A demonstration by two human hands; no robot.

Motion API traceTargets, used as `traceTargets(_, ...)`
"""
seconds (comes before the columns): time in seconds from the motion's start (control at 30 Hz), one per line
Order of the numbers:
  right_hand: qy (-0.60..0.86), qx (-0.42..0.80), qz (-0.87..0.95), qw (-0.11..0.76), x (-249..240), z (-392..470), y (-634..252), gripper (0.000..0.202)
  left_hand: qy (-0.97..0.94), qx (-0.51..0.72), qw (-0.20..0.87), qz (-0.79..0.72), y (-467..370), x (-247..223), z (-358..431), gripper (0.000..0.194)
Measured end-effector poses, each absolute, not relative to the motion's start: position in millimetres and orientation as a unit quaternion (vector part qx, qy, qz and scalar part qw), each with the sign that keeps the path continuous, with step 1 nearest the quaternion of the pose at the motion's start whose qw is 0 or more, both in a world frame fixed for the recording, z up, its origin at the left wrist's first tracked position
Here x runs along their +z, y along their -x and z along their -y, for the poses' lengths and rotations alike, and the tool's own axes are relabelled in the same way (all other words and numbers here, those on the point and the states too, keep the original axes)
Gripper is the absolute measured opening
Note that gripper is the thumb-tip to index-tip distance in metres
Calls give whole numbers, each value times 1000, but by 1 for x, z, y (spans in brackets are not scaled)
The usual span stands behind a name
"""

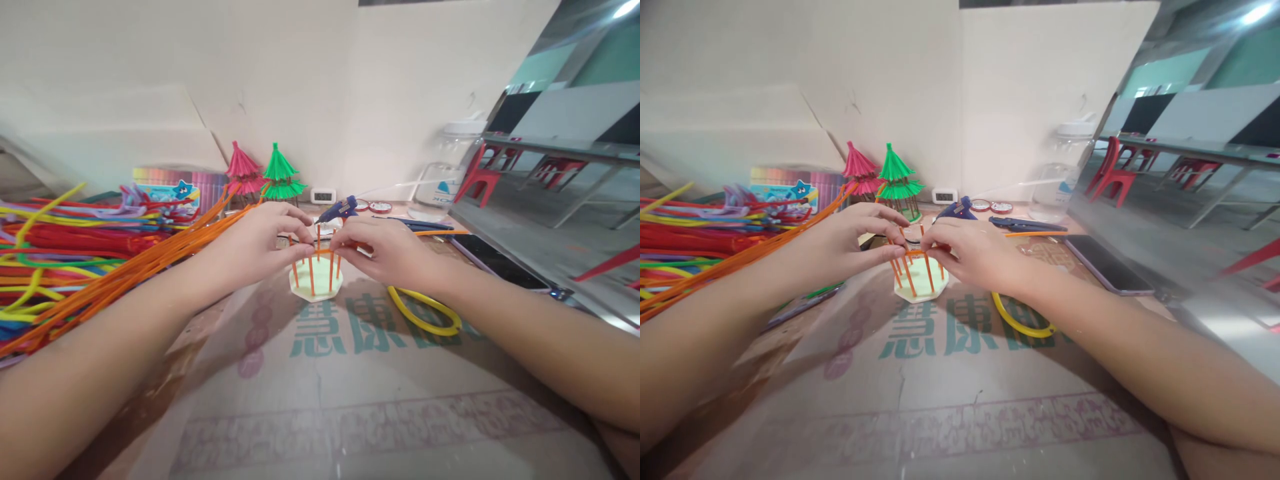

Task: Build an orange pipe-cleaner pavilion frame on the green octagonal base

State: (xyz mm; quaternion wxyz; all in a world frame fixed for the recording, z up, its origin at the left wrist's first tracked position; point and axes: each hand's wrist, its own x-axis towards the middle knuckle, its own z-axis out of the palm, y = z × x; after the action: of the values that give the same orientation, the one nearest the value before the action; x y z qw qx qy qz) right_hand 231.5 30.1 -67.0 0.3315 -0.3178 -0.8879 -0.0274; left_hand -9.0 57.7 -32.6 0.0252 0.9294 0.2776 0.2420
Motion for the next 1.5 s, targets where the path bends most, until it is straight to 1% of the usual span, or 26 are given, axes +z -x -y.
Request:
traceTargets(0.17, 317, -16, 887, 334, -67, -29, -231, 12, -928, 240, 25, -283, 9, -33, -57, 24)
traceTargets(0.33, 326, -3, 883, 338, -70, -31, -231, 13, -929, 242, 24, -278, 9, -33, -57, 26)
traceTargets(0.6, 320, 67, 861, 389, -77, -34, -227, 13, -931, 232, 28, -279, 11, -30, -58, 26)
traceTargets(0.73, 329, 91, 851, 400, -77, -34, -224, 11, -931, 239, 32, -273, 11, -31, -59, 27)
traceTargets(0.97, 316, 61, 861, 394, -77, -34, -226, 11, -925, 264, -8, -274, -4, -53, -52, 25)
traceTargets(1.13, 313, 46, 869, 381, -76, -34, -227, 11, -908, 312, -29, -277, -15, -67, -47, 20)
traceTargets(1.23, 313, 45, 870, 379, -76, -34, -227, 11, -906, 319, -25, -278, -15, -69, -47, 16)
traceTargets(1.5, 321, 55, 865, 382, -76, -34, -227, 11, -909, 302, 1, -286, -15, -67, -47, 18)
